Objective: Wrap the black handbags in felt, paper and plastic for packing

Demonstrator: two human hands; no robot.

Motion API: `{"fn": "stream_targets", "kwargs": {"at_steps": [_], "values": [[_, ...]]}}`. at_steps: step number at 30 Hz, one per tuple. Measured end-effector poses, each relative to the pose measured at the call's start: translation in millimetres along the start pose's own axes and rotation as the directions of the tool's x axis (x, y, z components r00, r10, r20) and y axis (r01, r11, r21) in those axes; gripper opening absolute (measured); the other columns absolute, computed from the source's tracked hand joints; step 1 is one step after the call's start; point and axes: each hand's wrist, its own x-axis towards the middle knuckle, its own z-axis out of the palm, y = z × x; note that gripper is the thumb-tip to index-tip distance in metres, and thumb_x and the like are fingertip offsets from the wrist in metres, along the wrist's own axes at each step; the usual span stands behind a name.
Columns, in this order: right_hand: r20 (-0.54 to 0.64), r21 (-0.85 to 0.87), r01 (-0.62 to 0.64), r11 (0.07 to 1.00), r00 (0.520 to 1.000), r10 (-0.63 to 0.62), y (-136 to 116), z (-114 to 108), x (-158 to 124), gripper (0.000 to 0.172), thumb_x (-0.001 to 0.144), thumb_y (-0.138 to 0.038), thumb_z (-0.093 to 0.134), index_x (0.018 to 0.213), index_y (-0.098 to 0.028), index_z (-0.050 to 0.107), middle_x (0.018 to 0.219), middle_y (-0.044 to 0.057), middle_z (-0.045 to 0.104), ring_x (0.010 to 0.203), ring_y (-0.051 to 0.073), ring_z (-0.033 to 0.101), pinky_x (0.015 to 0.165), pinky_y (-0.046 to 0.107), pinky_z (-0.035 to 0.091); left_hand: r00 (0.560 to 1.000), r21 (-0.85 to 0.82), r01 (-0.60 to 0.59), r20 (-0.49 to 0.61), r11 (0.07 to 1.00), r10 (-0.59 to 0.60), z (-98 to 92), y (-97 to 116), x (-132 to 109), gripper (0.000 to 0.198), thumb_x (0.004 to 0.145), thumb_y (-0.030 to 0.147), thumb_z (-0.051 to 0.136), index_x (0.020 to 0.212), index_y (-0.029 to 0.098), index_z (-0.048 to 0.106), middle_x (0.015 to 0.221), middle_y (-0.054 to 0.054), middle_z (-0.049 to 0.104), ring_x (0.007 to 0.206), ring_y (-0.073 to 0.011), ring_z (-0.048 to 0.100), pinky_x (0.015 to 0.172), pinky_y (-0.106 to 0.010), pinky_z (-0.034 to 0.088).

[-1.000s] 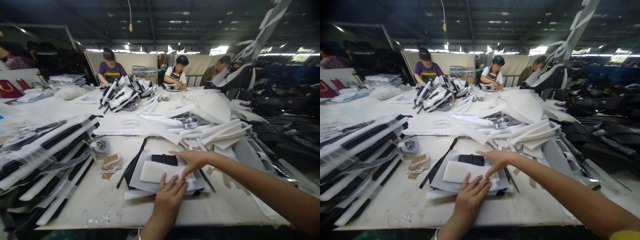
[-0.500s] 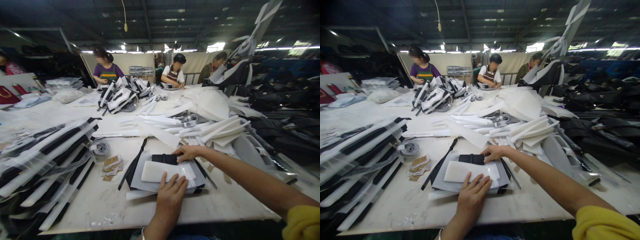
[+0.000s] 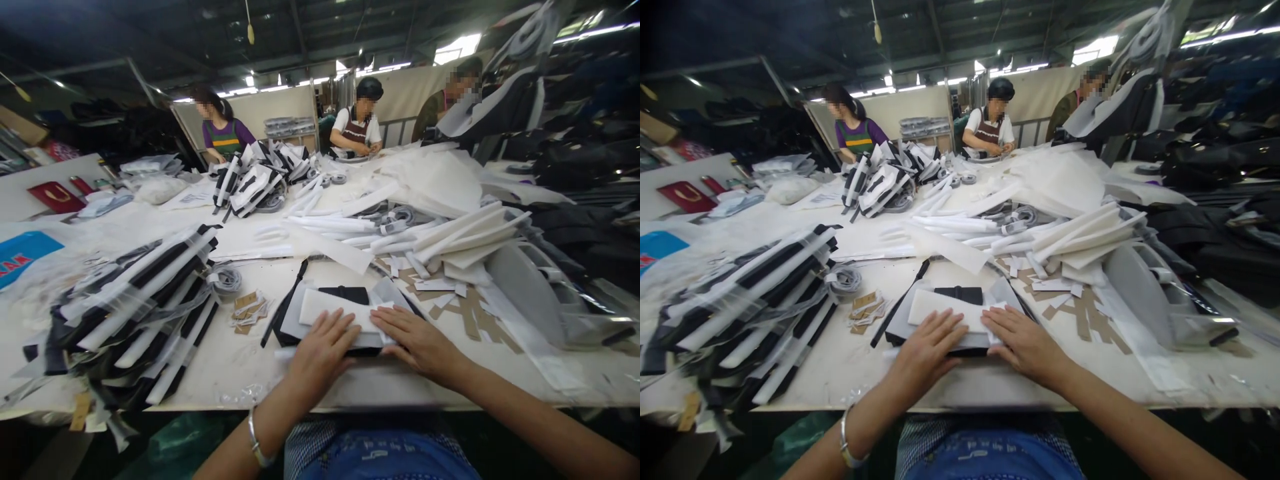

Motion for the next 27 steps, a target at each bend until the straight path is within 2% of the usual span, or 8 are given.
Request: {"fn": "stream_targets", "kwargs": {"at_steps": [4,10,14,15,17,20,22,27], "values": [[-0.019,-0.039,0.021,0.999,1.0,-0.021,7.0,1.2,4.0,0.055,0.098,-0.034,0.055,0.15,-0.025,0.043,0.148,0.01,0.053,0.135,0.028,0.051,0.115,0.053,0.039,0.988,0.164,-0.055,0.148,0.985,0.031,-18.5,-43.3,-23.0,0.067,0.088,0.018,0.068,0.148,0.022,0.038,0.153,-0.009,0.046,0.143,-0.0266,0.04,0.119,-0.057,0.026],[-0.149,-0.121,0.046,0.992,0.987,-0.064,-10.9,-3.4,0.5,0.045,0.097,-0.025,0.056,0.142,-0.021,0.053,0.141,0.012,0.059,0.132,0.029,0.053,0.112,0.054,0.041,0.997,0.076,-0.004,0.079,0.997,-0.002,3.9,-58.0,-38.7,0.053,0.094,0.005,0.046,0.144,0.024,0.046,0.144,-0.006,0.057,0.133,-0.0192,0.054,0.111,-0.043,0.044],[-0.217,0.265,-0.102,0.959,0.963,0.162,-54.6,9.3,-13.6,0.028,0.098,-0.024,0.052,0.121,-0.023,0.068,0.113,0.009,0.074,0.103,0.022,0.068,0.095,0.039,0.055,1.0,0.071,0.006,0.016,0.997,-0.007,12.4,-51.8,-41.9,0.056,0.092,0.002,0.042,0.144,0.022,0.047,0.142,-0.006,0.058,0.132,-0.0213,0.055,0.108,-0.044,0.048],[-0.108,0.453,-0.225,0.863,0.947,0.304,-65.5,14.5,-14.7,0.027,0.099,-0.029,0.052,0.117,-0.022,0.069,0.107,0.009,0.074,0.096,0.022,0.07,0.088,0.036,0.057,1.0,0.062,0.006,0.0,0.998,-0.006,12.3,-50.5,-42.3,0.057,0.091,0.002,0.043,0.145,0.022,0.047,0.142,-0.006,0.058,0.131,-0.0212,0.055,0.108,-0.043,0.049],[0.228,0.745,-0.49,0.453,0.825,0.518,-82.5,23.9,-12.0,0.032,0.095,-0.045,0.056,0.11,-0.02,0.069,0.103,0.01,0.073,0.094,0.023,0.071,0.08,0.035,0.059,1.0,0.044,0.009,-0.029,0.999,-0.008,11.3,-48.6,-42.9,0.059,0.09,0.002,0.043,0.145,0.023,0.047,0.142,-0.005,0.058,0.13,-0.0212,0.056,0.107,-0.042,0.05],[0.515,0.838,-0.523,-0.154,0.667,0.539,-93.8,30.2,-0.4,0.04,0.082,-0.055,0.07,0.097,-0.018,0.068,0.104,0.009,0.07,0.109,0.025,0.065,0.09,0.035,0.053,0.999,0.024,0.009,-0.049,1.0,-0.008,10.9,-47.7,-43.5,0.059,0.09,0.003,0.043,0.146,0.023,0.046,0.142,-0.003,0.058,0.13,-0.0212,0.056,0.106,-0.041,0.051],[0.499,0.865,-0.415,-0.281,0.67,0.549,-95.4,30.3,5.9,0.038,0.074,-0.051,0.079,0.091,-0.018,0.068,0.101,0.006,0.067,0.11,0.022,0.061,0.097,0.033,0.046,0.998,0.013,0.008,-0.055,1.0,-0.008,11.6,-48.1,-43.5,0.059,0.091,0.005,0.044,0.147,0.024,0.045,0.142,-0.002,0.059,0.13,-0.0204,0.057,0.106,-0.039,0.052],[0.395,0.917,-0.266,-0.298,0.714,0.578,-99.3,40.5,6.1,0.034,0.067,-0.043,0.085,0.081,-0.018,0.068,0.079,0.0,0.06,0.092,0.019,0.057,0.091,0.031,0.041,0.998,0.028,-0.015,-0.062,0.999,0.017,13.0,-48.9,-42.3,0.054,0.096,0.014,0.047,0.148,0.026,0.043,0.139,0.0,0.061,0.126,-0.0189,0.06,0.103,-0.033,0.053]]}}
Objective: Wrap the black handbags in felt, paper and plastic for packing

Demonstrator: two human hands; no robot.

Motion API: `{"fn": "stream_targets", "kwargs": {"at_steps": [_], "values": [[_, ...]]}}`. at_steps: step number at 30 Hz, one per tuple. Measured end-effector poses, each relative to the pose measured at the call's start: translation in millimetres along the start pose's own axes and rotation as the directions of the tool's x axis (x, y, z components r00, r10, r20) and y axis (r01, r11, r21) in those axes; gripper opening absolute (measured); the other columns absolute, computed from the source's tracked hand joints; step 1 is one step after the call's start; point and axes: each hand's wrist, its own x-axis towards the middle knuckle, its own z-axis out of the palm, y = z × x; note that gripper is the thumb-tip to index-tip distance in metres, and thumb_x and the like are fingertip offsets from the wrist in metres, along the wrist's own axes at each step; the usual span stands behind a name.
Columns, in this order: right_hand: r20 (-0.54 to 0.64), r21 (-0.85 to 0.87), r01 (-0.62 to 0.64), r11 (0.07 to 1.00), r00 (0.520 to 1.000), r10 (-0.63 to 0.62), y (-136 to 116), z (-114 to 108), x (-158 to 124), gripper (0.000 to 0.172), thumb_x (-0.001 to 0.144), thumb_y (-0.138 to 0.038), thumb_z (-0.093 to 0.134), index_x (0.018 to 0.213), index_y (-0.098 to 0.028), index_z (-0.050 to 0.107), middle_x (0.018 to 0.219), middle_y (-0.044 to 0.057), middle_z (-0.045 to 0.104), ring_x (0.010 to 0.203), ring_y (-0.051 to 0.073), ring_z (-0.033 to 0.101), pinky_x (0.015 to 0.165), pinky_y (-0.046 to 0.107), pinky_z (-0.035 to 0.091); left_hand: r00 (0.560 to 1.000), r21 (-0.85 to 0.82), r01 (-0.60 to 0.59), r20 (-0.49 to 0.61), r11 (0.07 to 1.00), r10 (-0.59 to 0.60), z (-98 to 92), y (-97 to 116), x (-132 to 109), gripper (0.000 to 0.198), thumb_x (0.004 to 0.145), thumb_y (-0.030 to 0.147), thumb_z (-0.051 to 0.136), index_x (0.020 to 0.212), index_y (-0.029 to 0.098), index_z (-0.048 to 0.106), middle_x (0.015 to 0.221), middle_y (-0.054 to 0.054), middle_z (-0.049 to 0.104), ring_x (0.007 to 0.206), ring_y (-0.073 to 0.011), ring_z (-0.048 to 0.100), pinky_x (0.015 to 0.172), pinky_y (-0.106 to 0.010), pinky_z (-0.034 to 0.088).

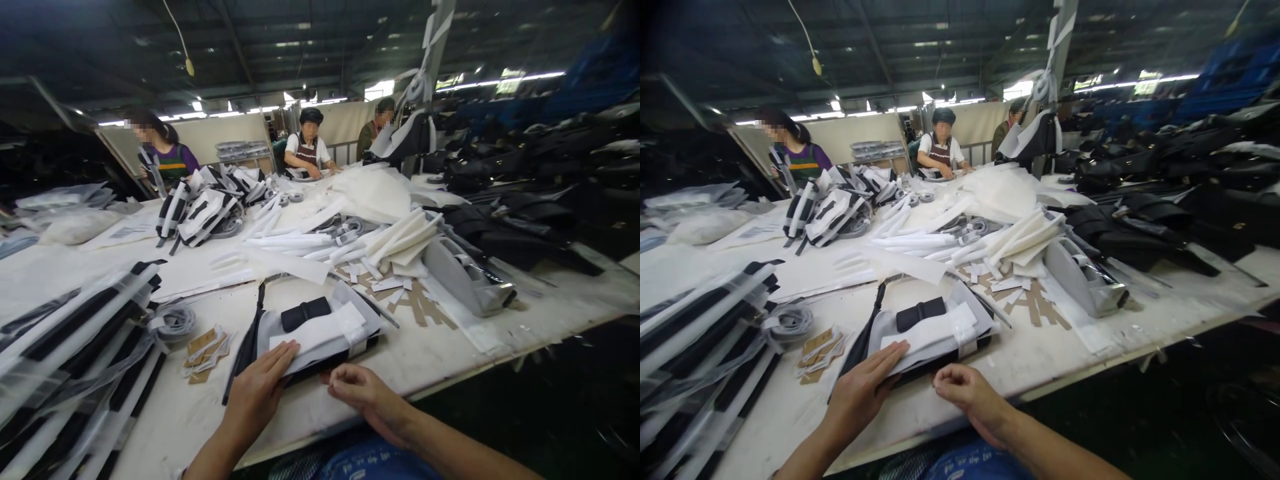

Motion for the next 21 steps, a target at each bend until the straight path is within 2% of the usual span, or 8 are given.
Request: {"fn": "stream_targets", "kwargs": {"at_steps": [6,10,14,15,16,17,19,21], "values": [[-0.033,0.036,0.175,0.984,0.984,-0.174,16.4,6.8,-0.3,0.028,0.07,-0.039,0.085,0.075,-0.018,0.068,0.087,0.002,0.061,0.106,0.022,0.055,0.098,0.035,0.037,1.0,0.141,0.025,-0.019,0.99,-0.022,0.5,12.3,-7.6,0.056,0.1,0.021,0.045,0.155,0.024,0.031,0.148,-0.004,0.052,0.131,-0.02,0.056,0.107,-0.032,0.048],[0.011,0.012,0.226,0.974,0.974,-0.226,8.5,14.3,-1.3,0.028,0.068,-0.041,0.086,0.079,-0.019,0.073,0.105,0.005,0.06,0.116,0.026,0.056,0.1,0.036,0.041,0.992,0.205,0.107,-0.081,0.973,-0.092,6.4,21.4,-15.6,0.076,0.095,0.046,0.054,0.158,0.018,0.022,0.148,-0.012,0.052,0.127,-0.0286,0.058,0.101,-0.038,0.052],[0.101,-0.149,0.301,0.942,0.952,-0.289,-1.8,12.7,2.9,0.033,0.072,-0.048,0.082,0.088,-0.019,0.076,0.119,0.009,0.061,0.12,0.026,0.059,0.097,0.034,0.048,0.97,0.234,0.211,-0.171,0.949,-0.174,17.4,23.2,-17.5,0.072,0.097,0.033,0.05,0.159,0.021,0.017,0.142,-0.012,0.057,0.12,-0.0282,0.063,0.098,-0.038,0.053],[0.137,-0.3,0.358,0.884,0.934,-0.331,-5.7,7.3,4.1,0.031,0.077,-0.047,0.078,0.092,-0.02,0.076,0.12,0.01,0.063,0.116,0.023,0.062,0.094,0.031,0.051,0.967,0.229,0.224,-0.173,0.947,-0.187,19.6,23.2,-17.1,0.071,0.097,0.028,0.049,0.159,0.023,0.017,0.143,-0.011,0.057,0.121,-0.0273,0.063,0.099,-0.037,0.052],[0.175,-0.485,0.416,0.769,0.908,-0.381,-10.9,-1.5,4.6,0.027,0.083,-0.045,0.073,0.094,-0.02,0.076,0.119,0.009,0.065,0.11,0.02,0.066,0.09,0.027,0.054,0.968,0.221,0.225,-0.163,0.949,-0.192,21.2,23.1,-16.4,0.071,0.096,0.024,0.048,0.159,0.024,0.016,0.144,-0.009,0.056,0.122,-0.0264,0.062,0.1,-0.036,0.052],[0.212,-0.657,0.452,0.603,0.879,-0.427,-17.7,-14.2,4.2,0.023,0.089,-0.041,0.067,0.096,-0.021,0.076,0.116,0.008,0.068,0.105,0.017,0.068,0.088,0.025,0.055,0.971,0.211,0.219,-0.147,0.953,-0.191,22.2,23.1,-15.8,0.071,0.096,0.02,0.047,0.159,0.026,0.016,0.146,-0.008,0.054,0.124,-0.0253,0.061,0.101,-0.035,0.051],[0.246,-0.876,0.416,0.245,0.821,-0.515,-36.2,-52.1,-1.1,0.021,0.095,-0.033,0.057,0.099,-0.023,0.075,0.11,0.005,0.073,0.102,0.015,0.069,0.092,0.025,0.054,0.974,0.19,0.208,-0.125,0.959,-0.187,22.1,23.2,-14.4,0.071,0.096,0.017,0.045,0.159,0.029,0.016,0.148,-0.005,0.052,0.127,-0.0236,0.059,0.104,-0.034,0.049],[0.18,-0.941,0.312,0.132,0.79,-0.586,-59.2,-103.6,-12.8,0.026,0.097,-0.026,0.049,0.107,-0.021,0.073,0.116,0.008,0.071,0.111,0.02,0.066,0.101,0.034,0.051,0.969,0.172,0.228,-0.135,0.958,-0.207,20.0,23.8,-13.3,0.069,0.096,0.019,0.044,0.159,0.03,0.017,0.149,-0.003,0.051,0.127,-0.0228,0.059,0.104,-0.033,0.049]]}}
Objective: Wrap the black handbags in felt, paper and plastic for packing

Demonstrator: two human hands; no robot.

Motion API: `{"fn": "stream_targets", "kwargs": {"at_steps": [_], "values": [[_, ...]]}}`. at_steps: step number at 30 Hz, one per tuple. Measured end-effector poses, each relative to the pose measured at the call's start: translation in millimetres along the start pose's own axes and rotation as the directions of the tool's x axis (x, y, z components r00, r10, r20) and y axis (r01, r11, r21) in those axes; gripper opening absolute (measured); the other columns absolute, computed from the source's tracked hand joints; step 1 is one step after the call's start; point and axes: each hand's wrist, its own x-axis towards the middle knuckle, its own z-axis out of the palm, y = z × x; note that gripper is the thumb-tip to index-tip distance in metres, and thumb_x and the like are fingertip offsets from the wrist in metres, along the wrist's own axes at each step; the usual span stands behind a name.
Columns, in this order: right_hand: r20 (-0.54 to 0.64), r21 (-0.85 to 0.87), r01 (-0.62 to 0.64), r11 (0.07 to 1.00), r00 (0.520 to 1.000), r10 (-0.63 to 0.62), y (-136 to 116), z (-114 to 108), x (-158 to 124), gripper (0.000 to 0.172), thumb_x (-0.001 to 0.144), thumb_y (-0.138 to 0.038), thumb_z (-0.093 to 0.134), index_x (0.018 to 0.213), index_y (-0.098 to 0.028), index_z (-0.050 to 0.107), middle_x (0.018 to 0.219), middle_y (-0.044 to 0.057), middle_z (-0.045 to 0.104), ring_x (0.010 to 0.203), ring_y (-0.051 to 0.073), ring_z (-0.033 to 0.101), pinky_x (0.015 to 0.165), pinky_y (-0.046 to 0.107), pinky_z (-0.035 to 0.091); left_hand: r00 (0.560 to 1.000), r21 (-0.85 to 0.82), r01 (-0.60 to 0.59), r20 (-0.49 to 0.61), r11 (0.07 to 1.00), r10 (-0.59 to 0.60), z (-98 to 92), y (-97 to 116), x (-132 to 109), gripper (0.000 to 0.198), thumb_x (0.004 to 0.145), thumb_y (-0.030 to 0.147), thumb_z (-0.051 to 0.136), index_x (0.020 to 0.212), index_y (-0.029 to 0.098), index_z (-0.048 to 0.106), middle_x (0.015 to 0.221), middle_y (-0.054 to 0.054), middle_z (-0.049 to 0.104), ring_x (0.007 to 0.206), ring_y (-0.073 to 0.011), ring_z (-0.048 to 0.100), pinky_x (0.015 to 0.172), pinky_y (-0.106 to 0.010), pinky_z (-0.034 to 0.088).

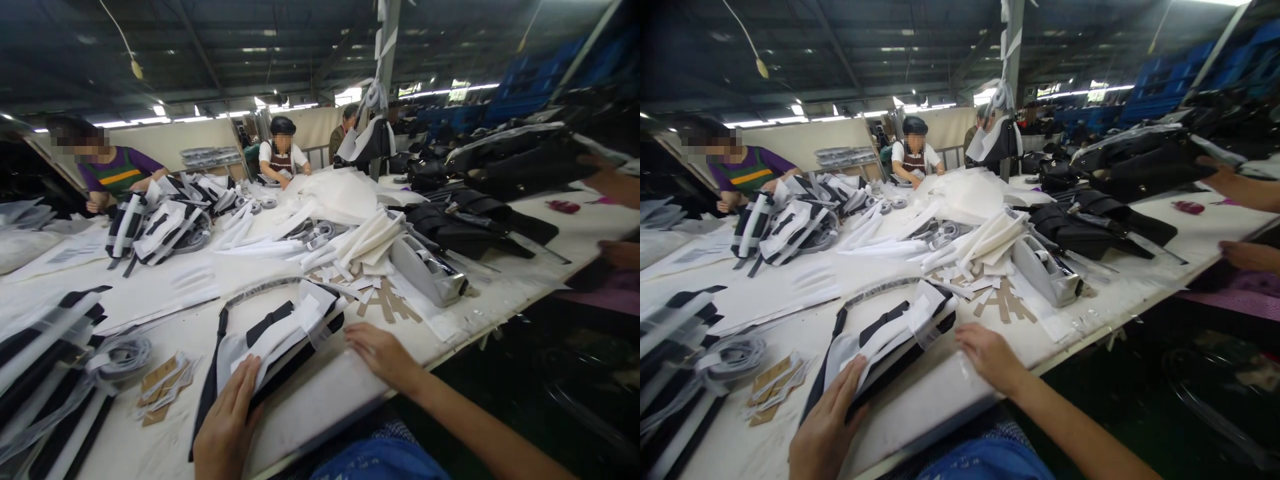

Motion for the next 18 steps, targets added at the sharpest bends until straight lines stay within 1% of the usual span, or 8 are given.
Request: {"fn": "stream_targets", "kwargs": {"at_steps": [2,4,6,8,10,13,15,18], "values": [[-0.101,-0.165,-0.079,0.983,0.993,0.063,44.6,-42.3,-9.0,0.035,0.098,-0.019,0.04,0.115,-0.018,0.07,0.125,0.014,0.067,0.118,0.025,0.062,0.105,0.045,0.048,0.999,-0.01,0.048,-0.02,0.999,-0.049,-3.0,0.8,1.2,0.066,0.098,0.026,0.044,0.158,0.03,0.019,0.148,-0.003,0.052,0.125,-0.0233,0.06,0.102,-0.033,0.051],[-0.161,-0.304,-0.148,0.941,0.982,0.102,83.5,-77.2,-18.9,0.037,0.094,-0.016,0.04,0.117,-0.018,0.069,0.127,0.017,0.065,0.12,0.029,0.06,0.105,0.051,0.047,0.993,-0.011,0.108,-0.039,0.994,-0.108,-5.4,2.2,2.6,0.064,0.099,0.031,0.044,0.158,0.031,0.02,0.147,-0.003,0.053,0.123,-0.0242,0.062,0.099,-0.033,0.053],[-0.167,-0.408,-0.185,0.894,0.978,0.127,110.7,-98.3,-26.2,0.035,0.09,-0.015,0.045,0.115,-0.016,0.069,0.123,0.018,0.067,0.118,0.03,0.061,0.102,0.051,0.049,0.985,-0.01,0.165,-0.05,0.986,-0.165,-6.1,3.6,3.9,0.064,0.099,0.033,0.045,0.158,0.032,0.02,0.147,-0.003,0.054,0.122,-0.025,0.063,0.099,-0.035,0.053],[-0.148,-0.483,-0.204,0.851,0.978,0.15,124.3,-106.1,-29.0,0.032,0.089,-0.015,0.047,0.111,-0.014,0.071,0.118,0.018,0.07,0.113,0.03,0.064,0.098,0.048,0.051,0.983,-0.016,0.18,-0.043,0.984,-0.18,-4.6,4.1,4.7,0.065,0.099,0.031,0.046,0.158,0.033,0.02,0.147,-0.003,0.054,0.121,-0.0254,0.063,0.099,-0.036,0.054],[-0.137,-0.539,-0.223,0.812,0.975,0.178,126.8,-106.8,-27.1,0.03,0.09,-0.015,0.046,0.104,-0.015,0.072,0.112,0.016,0.073,0.105,0.029,0.067,0.091,0.044,0.053,0.988,-0.024,0.15,-0.035,0.988,-0.151,-2.0,3.2,4.5,0.065,0.098,0.03,0.046,0.158,0.032,0.02,0.147,-0.003,0.054,0.12,-0.0263,0.064,0.097,-0.038,0.055],[-0.16,-0.594,-0.264,0.76,0.964,0.21,117.8,-107.1,-19.0,0.03,0.094,-0.02,0.044,0.095,-0.017,0.074,0.1,0.013,0.075,0.091,0.028,0.069,0.082,0.041,0.052,0.992,-0.032,0.123,-0.033,0.992,-0.124,1.4,0.6,3.4,0.065,0.098,0.028,0.046,0.158,0.033,0.021,0.148,-0.003,0.052,0.119,-0.0273,0.065,0.096,-0.039,0.057],[-0.186,-0.609,-0.279,0.742,0.96,0.208,105.8,-107.8,-15.1,0.032,0.097,-0.023,0.043,0.095,-0.017,0.074,0.102,0.014,0.075,0.091,0.028,0.069,0.084,0.041,0.05,0.991,-0.037,0.122,-0.043,0.992,-0.123,2.0,0.0,3.1,0.066,0.097,0.028,0.047,0.158,0.033,0.021,0.148,-0.003,0.053,0.119,-0.0274,0.064,0.095,-0.039,0.057],[-0.202,-0.61,-0.266,0.746,0.963,0.178,74.9,-101.2,-20.3,0.035,0.1,-0.027,0.04,0.105,-0.016,0.073,0.113,0.014,0.073,0.103,0.027,0.067,0.094,0.04,0.046,0.987,-0.032,0.155,-0.04,0.987,-0.157,0.5,2.1,3.8,0.066,0.098,0.03,0.047,0.158,0.033,0.021,0.146,-0.003,0.054,0.118,-0.0271,0.065,0.094,-0.039,0.058]]}}
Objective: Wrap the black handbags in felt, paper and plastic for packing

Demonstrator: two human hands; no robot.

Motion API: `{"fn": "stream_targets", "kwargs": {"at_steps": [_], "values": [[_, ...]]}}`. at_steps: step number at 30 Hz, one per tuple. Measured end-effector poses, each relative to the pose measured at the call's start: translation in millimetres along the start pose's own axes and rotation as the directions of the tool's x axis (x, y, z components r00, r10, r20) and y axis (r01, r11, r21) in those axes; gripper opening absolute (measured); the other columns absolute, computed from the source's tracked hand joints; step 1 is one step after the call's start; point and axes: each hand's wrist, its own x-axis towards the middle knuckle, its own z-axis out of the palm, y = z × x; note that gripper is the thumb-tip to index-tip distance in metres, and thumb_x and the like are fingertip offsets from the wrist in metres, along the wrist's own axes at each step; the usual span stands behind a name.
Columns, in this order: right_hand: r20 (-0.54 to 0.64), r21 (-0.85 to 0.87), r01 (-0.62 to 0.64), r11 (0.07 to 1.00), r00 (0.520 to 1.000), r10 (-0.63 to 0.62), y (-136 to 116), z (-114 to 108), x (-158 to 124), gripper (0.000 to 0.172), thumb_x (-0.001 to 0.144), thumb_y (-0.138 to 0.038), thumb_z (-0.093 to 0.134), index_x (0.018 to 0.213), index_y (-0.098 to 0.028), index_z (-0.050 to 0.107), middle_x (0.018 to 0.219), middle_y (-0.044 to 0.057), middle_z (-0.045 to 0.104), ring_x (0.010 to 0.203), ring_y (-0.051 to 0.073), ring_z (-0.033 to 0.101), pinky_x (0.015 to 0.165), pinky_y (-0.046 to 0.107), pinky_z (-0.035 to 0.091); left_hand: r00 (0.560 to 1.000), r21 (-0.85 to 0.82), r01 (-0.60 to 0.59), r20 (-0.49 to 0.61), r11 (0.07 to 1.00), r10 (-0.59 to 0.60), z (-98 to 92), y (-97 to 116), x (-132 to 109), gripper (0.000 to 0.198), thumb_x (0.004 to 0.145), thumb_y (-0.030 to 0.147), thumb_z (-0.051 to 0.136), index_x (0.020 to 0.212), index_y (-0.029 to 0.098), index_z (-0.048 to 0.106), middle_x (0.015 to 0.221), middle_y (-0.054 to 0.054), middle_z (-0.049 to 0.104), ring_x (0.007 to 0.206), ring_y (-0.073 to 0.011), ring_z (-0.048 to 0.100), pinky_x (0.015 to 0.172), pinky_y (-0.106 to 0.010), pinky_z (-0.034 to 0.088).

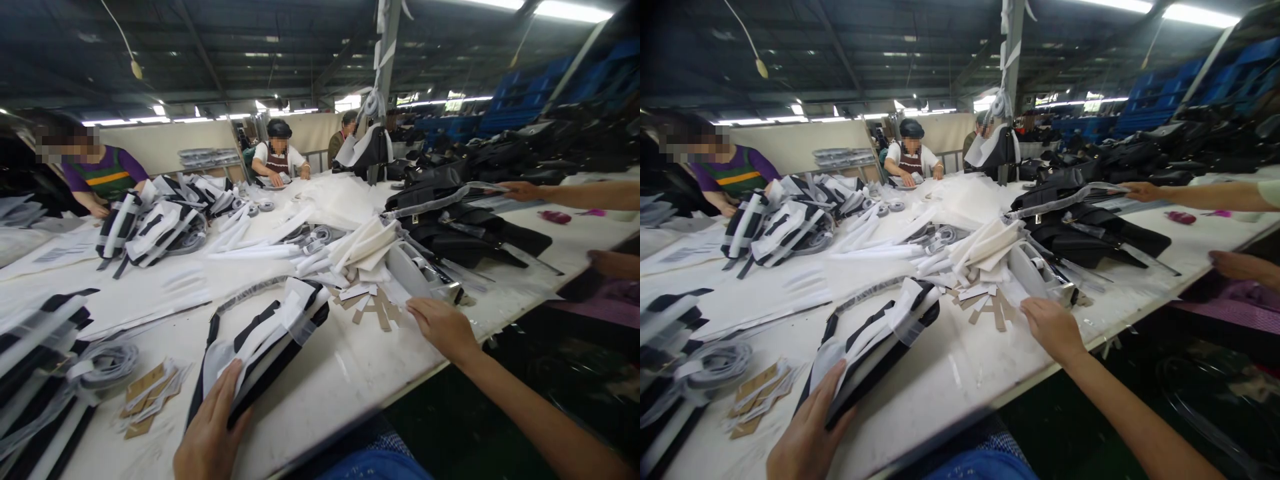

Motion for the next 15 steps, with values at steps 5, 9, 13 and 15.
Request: {"fn": "stream_targets", "kwargs": {"at_steps": [5,9,13,15], "values": [[0.373,0.451,0.095,0.888,0.883,-0.284,-68.2,-29.3,-48.4,0.026,0.097,-0.035,0.052,0.095,-0.026,0.076,0.09,0.003,0.077,0.08,0.02,0.069,0.074,0.028,0.052,0.998,0.002,0.053,0.017,0.999,-0.053,-2.3,3.7,-0.5,0.064,0.098,0.031,0.047,0.157,0.035,0.023,0.146,-0.002,0.055,0.117,-0.0263,0.066,0.091,-0.038,0.059],[0.447,0.618,-0.026,0.786,0.834,-0.324,-95.4,-23.5,-54.4,0.032,0.098,-0.044,0.051,0.096,-0.026,0.077,0.087,0.004,0.077,0.081,0.021,0.07,0.076,0.029,0.054,0.998,-0.01,0.05,0.031,0.999,-0.049,-2.6,2.5,-1.2,0.065,0.097,0.029,0.048,0.157,0.034,0.024,0.148,-0.002,0.052,0.12,-0.0259,0.064,0.092,-0.036,0.058],[0.159,0.388,-0.025,0.921,0.986,-0.041,-98.4,33.9,-45.1,0.056,0.098,-0.054,0.044,0.135,-0.016,0.061,0.14,0.019,0.058,0.131,0.034,0.052,0.109,0.054,0.041,0.997,-0.025,0.07,0.024,0.997,-0.069,-2.1,3.1,-0.2,0.066,0.096,0.026,0.049,0.157,0.033,0.023,0.146,-0.004,0.054,0.119,-0.0264,0.064,0.091,-0.037,0.059],[0.152,0.311,0.054,0.949,0.983,-0.106,-106.4,62.1,-47.9,0.069,0.094,-0.058,0.05,0.143,-0.009,0.052,0.152,0.023,0.043,0.143,0.038,0.036,0.115,0.061,0.031,0.994,-0.033,0.105,0.022,0.994,-0.104,-2.0,4.5,0.0,0.068,0.095,0.024,0.051,0.157,0.034,0.024,0.144,-0.003,0.056,0.118,-0.0262,0.065,0.088,-0.036,0.06]]}}
